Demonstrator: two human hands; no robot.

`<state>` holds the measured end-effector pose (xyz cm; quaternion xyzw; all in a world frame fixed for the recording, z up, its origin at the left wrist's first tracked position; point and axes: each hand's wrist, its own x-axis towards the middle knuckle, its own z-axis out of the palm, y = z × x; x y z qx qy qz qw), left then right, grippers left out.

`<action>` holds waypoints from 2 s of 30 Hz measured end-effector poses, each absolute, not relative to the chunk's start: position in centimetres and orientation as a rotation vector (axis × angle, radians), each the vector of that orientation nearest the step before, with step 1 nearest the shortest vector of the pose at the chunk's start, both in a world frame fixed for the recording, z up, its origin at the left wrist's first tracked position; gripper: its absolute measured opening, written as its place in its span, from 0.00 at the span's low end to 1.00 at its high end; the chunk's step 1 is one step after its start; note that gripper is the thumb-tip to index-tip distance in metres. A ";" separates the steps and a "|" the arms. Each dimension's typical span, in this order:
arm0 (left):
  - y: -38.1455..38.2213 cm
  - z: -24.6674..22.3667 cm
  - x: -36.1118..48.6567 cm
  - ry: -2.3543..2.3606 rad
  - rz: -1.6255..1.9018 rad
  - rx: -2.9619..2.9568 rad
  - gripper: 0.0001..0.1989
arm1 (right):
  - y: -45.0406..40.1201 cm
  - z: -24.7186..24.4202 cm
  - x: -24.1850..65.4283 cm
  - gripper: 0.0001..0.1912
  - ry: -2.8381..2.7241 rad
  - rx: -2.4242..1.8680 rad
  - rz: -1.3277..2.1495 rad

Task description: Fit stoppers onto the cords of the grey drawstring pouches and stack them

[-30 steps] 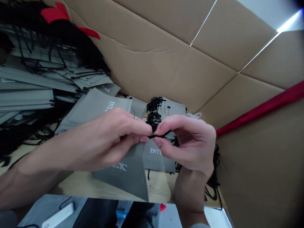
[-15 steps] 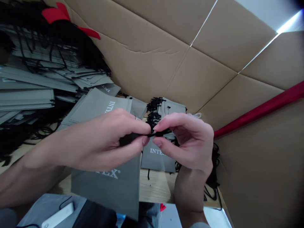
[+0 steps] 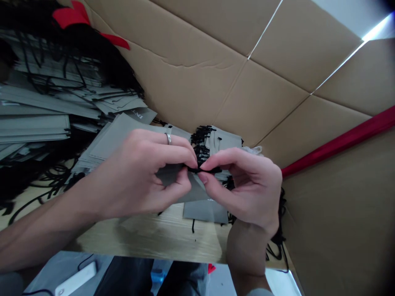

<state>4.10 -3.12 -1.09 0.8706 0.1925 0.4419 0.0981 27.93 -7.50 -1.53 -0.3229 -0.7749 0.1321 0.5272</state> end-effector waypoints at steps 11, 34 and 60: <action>-1.5 -1.7 4.9 0.351 1.041 2.566 0.14 | -6.8 -1.8 27.6 0.15 -1.863 -0.725 0.384; -1.7 0.0 4.2 0.423 0.901 2.203 0.17 | -5.4 -1.9 28.4 0.20 -1.781 -0.450 0.688; -1.2 0.2 4.2 0.336 1.000 2.252 0.12 | -6.7 -0.9 29.2 0.10 -1.743 -0.772 0.541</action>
